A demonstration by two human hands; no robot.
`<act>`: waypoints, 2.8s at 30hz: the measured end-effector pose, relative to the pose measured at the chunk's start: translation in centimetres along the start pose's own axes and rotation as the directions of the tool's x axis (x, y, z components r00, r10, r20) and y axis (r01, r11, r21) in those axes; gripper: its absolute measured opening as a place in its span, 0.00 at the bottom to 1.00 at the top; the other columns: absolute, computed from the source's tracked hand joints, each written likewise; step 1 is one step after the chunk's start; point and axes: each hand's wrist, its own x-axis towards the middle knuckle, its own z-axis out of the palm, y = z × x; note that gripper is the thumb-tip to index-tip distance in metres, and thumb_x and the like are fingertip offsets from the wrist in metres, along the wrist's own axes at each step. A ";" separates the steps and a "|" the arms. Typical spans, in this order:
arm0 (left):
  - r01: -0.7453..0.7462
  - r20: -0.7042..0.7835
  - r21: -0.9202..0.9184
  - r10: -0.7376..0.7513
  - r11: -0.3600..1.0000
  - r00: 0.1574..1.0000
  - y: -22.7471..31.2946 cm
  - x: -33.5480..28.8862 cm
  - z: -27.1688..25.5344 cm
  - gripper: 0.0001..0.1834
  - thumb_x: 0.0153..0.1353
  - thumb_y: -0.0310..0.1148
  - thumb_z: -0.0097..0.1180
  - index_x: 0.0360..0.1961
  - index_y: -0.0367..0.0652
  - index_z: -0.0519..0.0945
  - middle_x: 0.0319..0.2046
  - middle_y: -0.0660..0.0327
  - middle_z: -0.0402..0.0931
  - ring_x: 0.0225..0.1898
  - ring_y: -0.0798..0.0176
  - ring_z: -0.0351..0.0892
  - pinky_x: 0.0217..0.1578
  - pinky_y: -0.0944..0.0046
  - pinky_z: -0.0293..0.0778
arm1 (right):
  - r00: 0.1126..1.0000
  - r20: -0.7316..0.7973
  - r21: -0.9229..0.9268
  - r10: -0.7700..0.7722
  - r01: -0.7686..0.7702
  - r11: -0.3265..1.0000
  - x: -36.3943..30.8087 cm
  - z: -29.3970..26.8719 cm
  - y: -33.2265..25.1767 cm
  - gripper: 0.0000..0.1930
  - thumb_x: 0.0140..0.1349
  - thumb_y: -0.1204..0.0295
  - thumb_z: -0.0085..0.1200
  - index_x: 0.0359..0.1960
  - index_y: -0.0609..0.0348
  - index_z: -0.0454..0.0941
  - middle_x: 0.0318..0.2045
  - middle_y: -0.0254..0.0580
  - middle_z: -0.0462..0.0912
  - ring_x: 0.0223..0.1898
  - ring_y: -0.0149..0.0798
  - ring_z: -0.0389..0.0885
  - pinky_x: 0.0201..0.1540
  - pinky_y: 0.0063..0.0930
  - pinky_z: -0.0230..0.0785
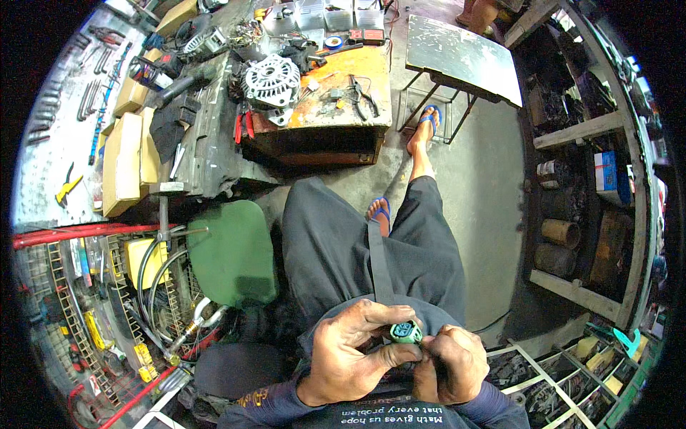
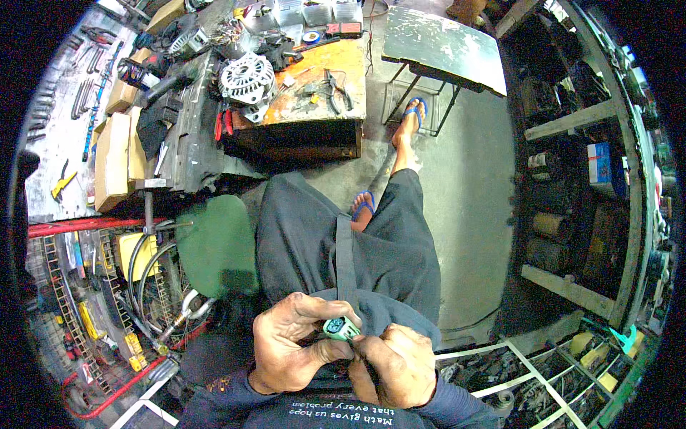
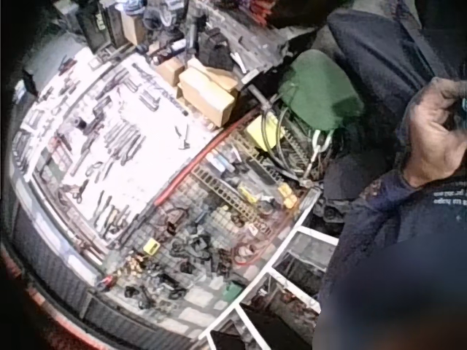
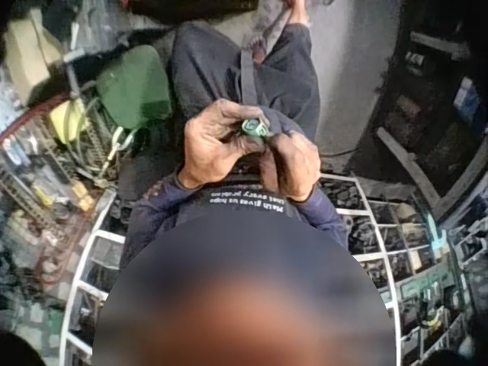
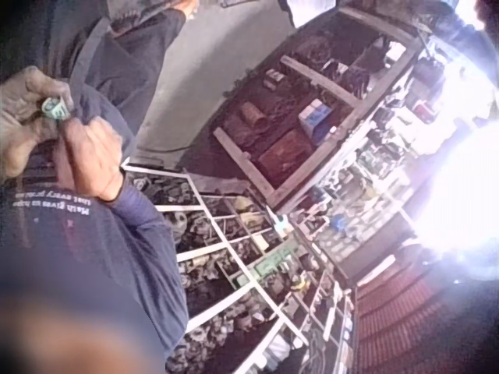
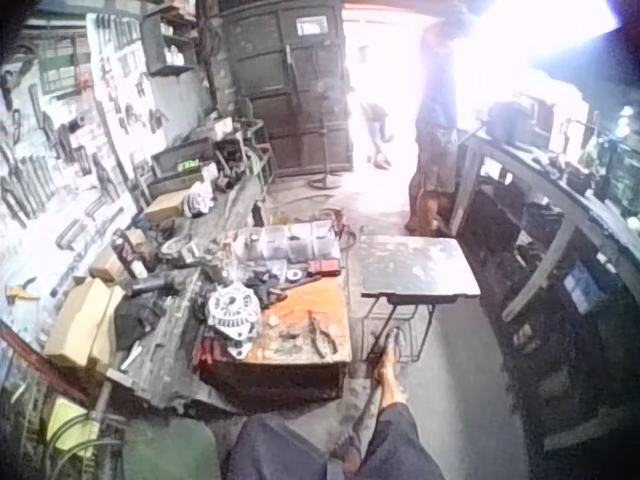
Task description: The person retrieves a small green electrical connector and a spray can, then sits at a workbench. They use a thin metal tool and pliers to adjust and manipulate the connector's internal contacts.
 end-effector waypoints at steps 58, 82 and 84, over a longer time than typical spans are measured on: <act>-0.339 0.299 0.748 0.167 0.571 0.940 3.3 3.5 -1.7 0.23 0.52 0.29 0.72 0.51 0.41 0.87 0.49 0.53 0.84 0.52 0.47 0.79 0.56 0.55 0.75 | 0.951 0.134 0.125 0.278 -0.295 0.947 3.1 -2.5 1.1 0.09 0.54 0.83 0.61 0.38 0.65 0.84 0.28 0.47 0.85 0.23 0.44 0.83 0.28 0.33 0.75; -0.485 0.443 0.647 0.227 0.589 0.867 2.6 2.6 -3.2 0.28 0.46 0.24 0.74 0.52 0.36 0.83 0.48 0.53 0.85 0.50 0.51 0.85 0.51 0.56 0.75 | 0.811 0.565 0.143 0.153 -0.278 0.950 7.4 -4.4 1.7 0.09 0.54 0.80 0.61 0.38 0.64 0.80 0.28 0.48 0.77 0.30 0.52 0.80 0.32 0.40 0.74; -0.519 0.472 0.651 0.240 0.554 0.849 2.3 2.4 -3.3 0.29 0.45 0.24 0.74 0.52 0.35 0.83 0.48 0.52 0.85 0.49 0.50 0.85 0.51 0.55 0.75 | 0.801 0.579 0.184 0.153 -0.311 0.932 7.3 -4.1 2.2 0.08 0.53 0.80 0.61 0.36 0.65 0.81 0.26 0.48 0.76 0.29 0.51 0.79 0.31 0.40 0.72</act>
